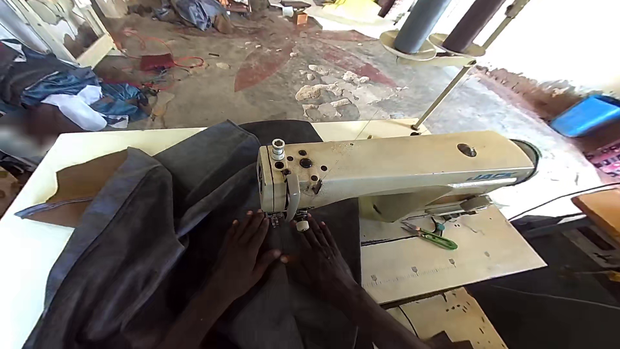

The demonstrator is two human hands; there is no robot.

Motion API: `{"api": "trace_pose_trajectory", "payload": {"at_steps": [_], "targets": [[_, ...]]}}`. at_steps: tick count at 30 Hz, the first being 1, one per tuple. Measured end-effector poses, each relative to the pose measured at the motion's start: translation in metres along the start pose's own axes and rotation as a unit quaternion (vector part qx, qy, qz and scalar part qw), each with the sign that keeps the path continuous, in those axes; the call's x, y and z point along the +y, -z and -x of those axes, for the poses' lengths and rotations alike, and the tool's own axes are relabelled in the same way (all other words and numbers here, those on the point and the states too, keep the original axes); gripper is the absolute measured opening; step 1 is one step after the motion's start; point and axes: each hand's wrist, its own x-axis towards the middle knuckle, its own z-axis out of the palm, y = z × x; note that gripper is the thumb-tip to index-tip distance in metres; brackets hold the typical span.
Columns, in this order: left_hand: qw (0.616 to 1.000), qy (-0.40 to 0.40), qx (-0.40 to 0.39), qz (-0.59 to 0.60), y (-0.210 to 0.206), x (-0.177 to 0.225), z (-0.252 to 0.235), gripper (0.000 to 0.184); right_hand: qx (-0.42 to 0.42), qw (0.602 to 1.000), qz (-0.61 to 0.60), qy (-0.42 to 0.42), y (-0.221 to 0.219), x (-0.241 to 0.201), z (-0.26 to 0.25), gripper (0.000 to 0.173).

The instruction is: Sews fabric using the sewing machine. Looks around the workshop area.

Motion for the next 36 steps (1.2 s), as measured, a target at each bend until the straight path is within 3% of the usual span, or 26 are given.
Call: {"api": "trace_pose_trajectory", "payload": {"at_steps": [3, 10, 29, 36], "targets": [[0.999, -0.016, 0.011, -0.031, -0.012, -0.007, 0.008, 0.083, 0.001, 0.999, 0.043, 0.013, -0.003, 0.010, 0.006, 0.084], [0.999, -0.014, 0.027, -0.020, -0.011, -0.008, 0.003, 0.083, -0.010, 0.998, 0.055, 0.012, 0.000, 0.011, 0.005, 0.089], [0.999, -0.009, -0.010, -0.040, -0.006, -0.030, -0.032, 0.088, 0.039, 0.998, 0.020, 0.039, 0.004, 0.027, -0.034, 0.066], [0.999, -0.028, -0.014, -0.013, -0.001, -0.038, -0.044, 0.073, 0.037, 0.998, 0.019, 0.044, 0.002, 0.033, -0.043, 0.056]]}}
